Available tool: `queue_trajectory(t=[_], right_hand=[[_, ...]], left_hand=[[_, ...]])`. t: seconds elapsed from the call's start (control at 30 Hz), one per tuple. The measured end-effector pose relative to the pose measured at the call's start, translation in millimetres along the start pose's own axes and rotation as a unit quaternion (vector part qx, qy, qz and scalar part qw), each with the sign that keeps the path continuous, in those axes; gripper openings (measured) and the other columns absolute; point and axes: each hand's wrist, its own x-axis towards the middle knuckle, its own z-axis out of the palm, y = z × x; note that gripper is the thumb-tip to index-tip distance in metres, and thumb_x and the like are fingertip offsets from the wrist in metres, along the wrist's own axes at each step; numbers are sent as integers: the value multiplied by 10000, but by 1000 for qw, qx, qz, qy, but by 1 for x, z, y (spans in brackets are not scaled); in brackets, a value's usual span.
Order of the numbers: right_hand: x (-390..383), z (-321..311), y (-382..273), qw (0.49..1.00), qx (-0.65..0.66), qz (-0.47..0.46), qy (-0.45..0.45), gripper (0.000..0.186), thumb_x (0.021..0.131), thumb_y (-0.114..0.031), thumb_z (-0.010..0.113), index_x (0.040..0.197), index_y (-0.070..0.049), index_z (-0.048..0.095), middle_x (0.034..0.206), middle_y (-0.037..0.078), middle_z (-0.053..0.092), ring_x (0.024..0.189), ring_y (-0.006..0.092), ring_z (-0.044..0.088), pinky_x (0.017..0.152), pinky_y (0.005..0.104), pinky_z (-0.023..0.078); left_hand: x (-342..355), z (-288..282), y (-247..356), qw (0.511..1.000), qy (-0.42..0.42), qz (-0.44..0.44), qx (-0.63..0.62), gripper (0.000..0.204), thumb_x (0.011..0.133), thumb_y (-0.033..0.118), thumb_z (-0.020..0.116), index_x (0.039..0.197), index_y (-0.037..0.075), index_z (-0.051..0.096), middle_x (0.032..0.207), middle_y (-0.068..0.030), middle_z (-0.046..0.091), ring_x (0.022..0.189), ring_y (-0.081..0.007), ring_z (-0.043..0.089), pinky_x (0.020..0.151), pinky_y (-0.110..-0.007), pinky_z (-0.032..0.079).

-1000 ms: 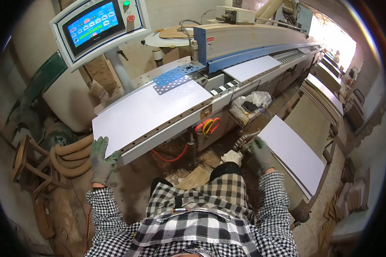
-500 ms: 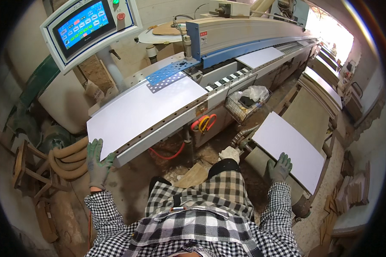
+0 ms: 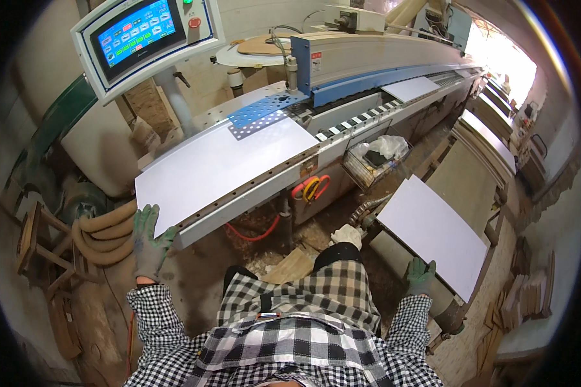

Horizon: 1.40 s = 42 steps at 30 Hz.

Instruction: The person repeatedly picks up white rectangular panels and places them onto a conveyor belt feeding a CNC machine. The person handles the panels one at a time, aligning them before they enter the machine.

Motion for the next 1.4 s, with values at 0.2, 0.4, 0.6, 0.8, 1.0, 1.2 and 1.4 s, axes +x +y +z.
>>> queue_trajectory(t=[0.2,0.4,0.6,0.8,1.0,1.2,1.4], right_hand=[[71,-30,-5,998,6,-22,-59,616,929,-431,714,1416,-131,486,1528,113,435,1358,339,485,1043,522,516],[21,-41,8,997,-49,-18,-64,511,942,-420,706,1324,-107,572,1392,132,555,1310,335,521,1011,481,550],[51,-60,-20,994,89,-24,-59,568,873,-421,767,1294,-91,579,1378,109,556,1235,309,558,1049,502,510],[43,-52,-5,995,51,-84,-30,652,845,-436,784,1332,-71,550,1416,104,505,1299,300,487,1094,495,477],[49,-60,-8,994,65,-79,-32,703,835,-457,795,1371,-88,528,1429,118,481,1317,322,466,1128,502,453],[50,-58,-6,994,60,-88,-13,734,846,-468,786,1421,-118,492,1509,107,377,1340,348,445,1136,504,450],[42,-56,-4,994,45,-98,-31,725,849,-471,782,1443,-185,481,1530,95,322,1366,353,414,1114,520,474]], left_hand=[[3,3,0,1000,0,17,9,690,889,414,747,1481,144,518,1538,-143,464,1453,-363,367,1196,-472,336],[-12,0,-22,999,18,18,-21,664,900,370,743,1480,142,513,1536,-167,457,1449,-384,368,1185,-491,332],[-22,1,-37,998,34,0,-52,625,933,338,707,1486,128,504,1527,-171,469,1435,-378,393,1182,-485,328],[-23,3,-40,995,18,-13,-96,608,959,339,679,1496,126,490,1516,-137,493,1442,-360,389,1188,-457,325],[-20,-2,-39,995,-5,-1,-97,596,982,309,653,1521,143,459,1544,-128,459,1456,-346,370,1193,-453,317],[-19,-2,-46,998,-14,13,-53,623,974,345,660,1535,181,446,1547,-157,447,1453,-372,369,1185,-477,318],[-17,-8,-41,999,-26,7,-39,633,962,367,674,1532,199,455,1541,-159,459,1454,-383,365,1189,-486,309]])
